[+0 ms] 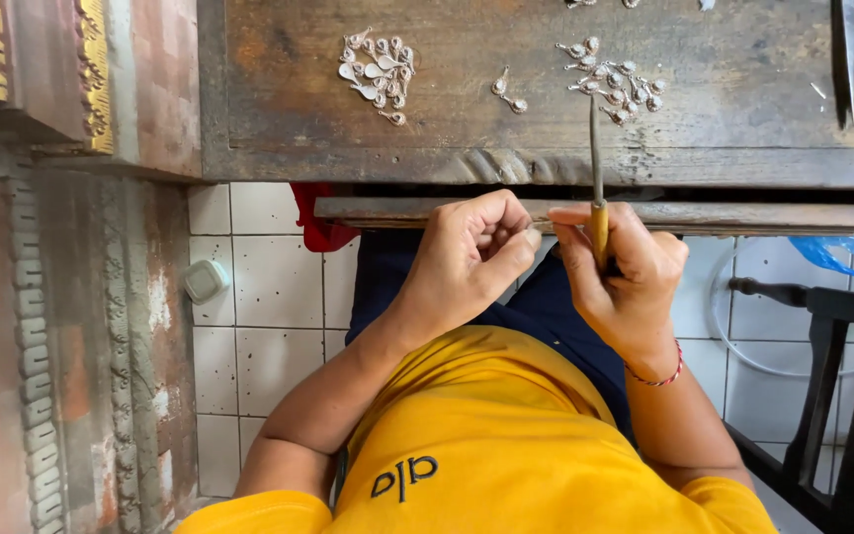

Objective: The person is using a thin metal tool to inspect and organize small silver jewelry components on a wooden workbench.

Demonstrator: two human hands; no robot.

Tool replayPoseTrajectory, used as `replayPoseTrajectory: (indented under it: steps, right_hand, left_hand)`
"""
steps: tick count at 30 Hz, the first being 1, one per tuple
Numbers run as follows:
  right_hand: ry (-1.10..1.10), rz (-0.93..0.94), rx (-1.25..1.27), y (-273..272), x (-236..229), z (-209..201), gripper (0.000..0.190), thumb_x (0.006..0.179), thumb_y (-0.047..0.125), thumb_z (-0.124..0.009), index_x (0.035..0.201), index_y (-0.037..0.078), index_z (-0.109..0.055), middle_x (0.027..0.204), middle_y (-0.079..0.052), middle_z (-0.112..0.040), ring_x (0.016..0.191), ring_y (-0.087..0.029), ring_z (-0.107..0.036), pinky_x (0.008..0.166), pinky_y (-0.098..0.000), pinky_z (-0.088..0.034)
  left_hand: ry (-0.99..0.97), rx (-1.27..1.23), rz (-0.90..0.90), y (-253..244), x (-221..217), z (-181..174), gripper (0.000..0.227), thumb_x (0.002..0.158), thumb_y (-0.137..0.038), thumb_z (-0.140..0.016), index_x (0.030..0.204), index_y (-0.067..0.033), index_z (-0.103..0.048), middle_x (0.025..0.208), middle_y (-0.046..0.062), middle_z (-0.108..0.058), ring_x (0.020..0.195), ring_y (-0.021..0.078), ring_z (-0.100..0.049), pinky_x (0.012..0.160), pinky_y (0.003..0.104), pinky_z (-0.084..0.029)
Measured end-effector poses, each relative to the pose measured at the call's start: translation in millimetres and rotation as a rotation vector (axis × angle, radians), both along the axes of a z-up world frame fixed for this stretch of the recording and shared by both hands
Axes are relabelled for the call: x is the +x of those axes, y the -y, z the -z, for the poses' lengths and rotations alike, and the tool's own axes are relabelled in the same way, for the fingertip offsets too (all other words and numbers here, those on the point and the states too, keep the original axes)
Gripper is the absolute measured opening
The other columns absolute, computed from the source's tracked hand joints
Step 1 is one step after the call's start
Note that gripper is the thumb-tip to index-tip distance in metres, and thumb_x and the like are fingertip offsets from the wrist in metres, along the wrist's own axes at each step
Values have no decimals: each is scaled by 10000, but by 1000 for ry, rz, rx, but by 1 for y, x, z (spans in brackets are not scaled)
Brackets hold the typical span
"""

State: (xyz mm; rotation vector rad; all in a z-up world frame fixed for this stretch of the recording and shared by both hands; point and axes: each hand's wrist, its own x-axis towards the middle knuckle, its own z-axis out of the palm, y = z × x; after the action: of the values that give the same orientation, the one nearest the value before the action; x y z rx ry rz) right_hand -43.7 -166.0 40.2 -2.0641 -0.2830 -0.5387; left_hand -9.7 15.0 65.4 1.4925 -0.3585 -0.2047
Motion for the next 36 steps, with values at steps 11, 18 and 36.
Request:
replayPoseTrajectory:
  steps: [11,18,36]
  right_hand:
    - [12,141,113,-10,-1,7,76,1021,45,-690,1017,11,-758,480,3,-443,399,-129,-451,527,-230,-420]
    - [-60,121,206,-9,-5,14,125,1030,72,-652,1047,-24,-730,480,-41,-503,426,-123,-524,512,-233,-428]
    - [-144,78,387,-18,-1,19,186,1039,74,-577,1037,-101,-636,453,-41,-515,366,-104,-517,458,-200,-413]
  left_hand:
    - [-123,-210,-14,15,-2,19,217,963,-69,-705,1161,14,-675,881,117,-716,708,116,-727,608,217,-604]
    - [-147,-291,-43,19,-3,24,193,948,-63,-749,1114,28,-711,898,138,-721,700,138,-743,604,224,-630]
    - [-136,-266,-127,26,6,27,183,884,-39,-817,1037,29,-744,875,129,-716,694,135,-734,595,219,-613]
